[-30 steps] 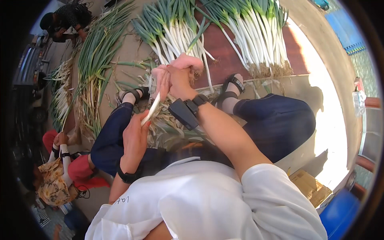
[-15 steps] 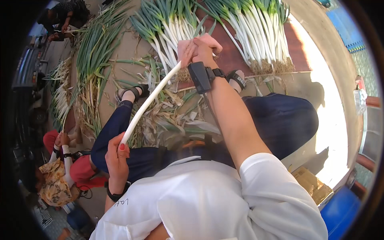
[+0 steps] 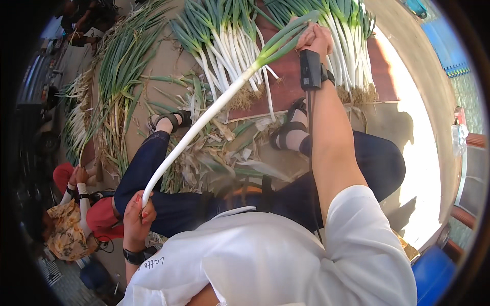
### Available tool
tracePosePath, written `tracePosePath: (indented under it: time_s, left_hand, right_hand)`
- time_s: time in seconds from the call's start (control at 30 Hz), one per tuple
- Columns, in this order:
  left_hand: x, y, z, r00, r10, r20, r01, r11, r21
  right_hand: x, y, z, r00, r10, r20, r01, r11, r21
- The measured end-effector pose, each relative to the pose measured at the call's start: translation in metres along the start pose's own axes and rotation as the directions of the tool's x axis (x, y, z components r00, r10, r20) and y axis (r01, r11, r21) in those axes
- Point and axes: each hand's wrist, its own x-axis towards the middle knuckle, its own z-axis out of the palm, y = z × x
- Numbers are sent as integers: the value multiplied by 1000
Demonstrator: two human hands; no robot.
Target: The recorder is cleaning and wiping harvested leeks using a pink cloth in an outdoor processing area.
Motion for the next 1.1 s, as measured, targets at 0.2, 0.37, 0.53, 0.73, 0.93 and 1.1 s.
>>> tracePosePath:
  time_s: [0.2,0.37,0.53,0.73,0.93,1.1]
  left_hand:
    - [39,-11,18,971,-47,234,146,894,-424]
    - [104,-20,70,890,-269,369,429,770,-472]
    - [120,-40,84,630,-353,692,729,578,-368]
    - [112,-44,55,692,-332,641,676,607,-417]
    - [145,-42,71,727,-270,632,628,634,-452]
    - [200,-43,89,767,-227,600,553,709,-438]
  right_hand:
    - [-32,7,76,978,104,183,-124,987,102]
    - [-94,67,119,778,266,570,-401,908,124]
    - [-89,99,97,867,316,386,-436,856,277]
    - [-55,79,92,951,250,181,-255,967,5]
    - [-87,102,85,721,398,568,-362,914,-181]
    - [-183,109,84,626,768,132,-664,615,-425]
